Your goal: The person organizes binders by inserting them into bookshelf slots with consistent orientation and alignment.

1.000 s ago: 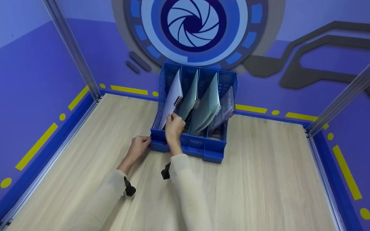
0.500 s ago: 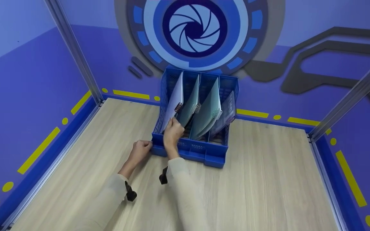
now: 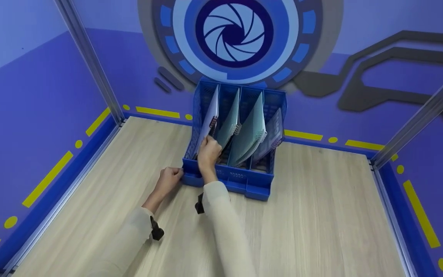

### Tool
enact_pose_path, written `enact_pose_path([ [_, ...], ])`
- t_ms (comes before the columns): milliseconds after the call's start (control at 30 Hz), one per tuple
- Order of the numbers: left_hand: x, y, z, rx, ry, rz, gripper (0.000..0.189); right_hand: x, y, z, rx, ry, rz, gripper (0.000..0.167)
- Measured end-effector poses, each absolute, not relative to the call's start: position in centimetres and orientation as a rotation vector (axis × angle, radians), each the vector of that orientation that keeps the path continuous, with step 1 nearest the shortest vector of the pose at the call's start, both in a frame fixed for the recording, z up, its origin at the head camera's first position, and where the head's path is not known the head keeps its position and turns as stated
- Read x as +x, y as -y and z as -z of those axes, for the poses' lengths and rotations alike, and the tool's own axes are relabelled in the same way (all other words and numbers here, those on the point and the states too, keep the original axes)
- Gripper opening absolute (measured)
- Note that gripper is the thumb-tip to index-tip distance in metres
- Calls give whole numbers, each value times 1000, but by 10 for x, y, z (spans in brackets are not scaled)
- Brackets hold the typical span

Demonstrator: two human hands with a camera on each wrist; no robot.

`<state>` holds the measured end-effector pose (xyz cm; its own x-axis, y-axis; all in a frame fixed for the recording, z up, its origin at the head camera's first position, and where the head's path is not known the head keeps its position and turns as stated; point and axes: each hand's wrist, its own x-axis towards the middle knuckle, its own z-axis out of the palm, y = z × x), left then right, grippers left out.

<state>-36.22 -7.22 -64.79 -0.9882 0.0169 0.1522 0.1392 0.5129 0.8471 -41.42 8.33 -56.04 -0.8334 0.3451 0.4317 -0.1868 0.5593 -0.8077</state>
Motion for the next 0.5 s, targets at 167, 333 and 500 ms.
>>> enact_pose_path([
  [167, -361, 73, 646, -118, 2618, 1467, 49, -417, -84, 560, -150, 2250, -1225, 38],
  [333, -360, 73, 645, -119, 2630, 1473, 48, -415, -80, 560, -141, 2221, -1300, 33],
  [500, -360, 71, 646, -161, 2625, 1465, 46, -411, -76, 562, -97, 2192, -1400, 33],
])
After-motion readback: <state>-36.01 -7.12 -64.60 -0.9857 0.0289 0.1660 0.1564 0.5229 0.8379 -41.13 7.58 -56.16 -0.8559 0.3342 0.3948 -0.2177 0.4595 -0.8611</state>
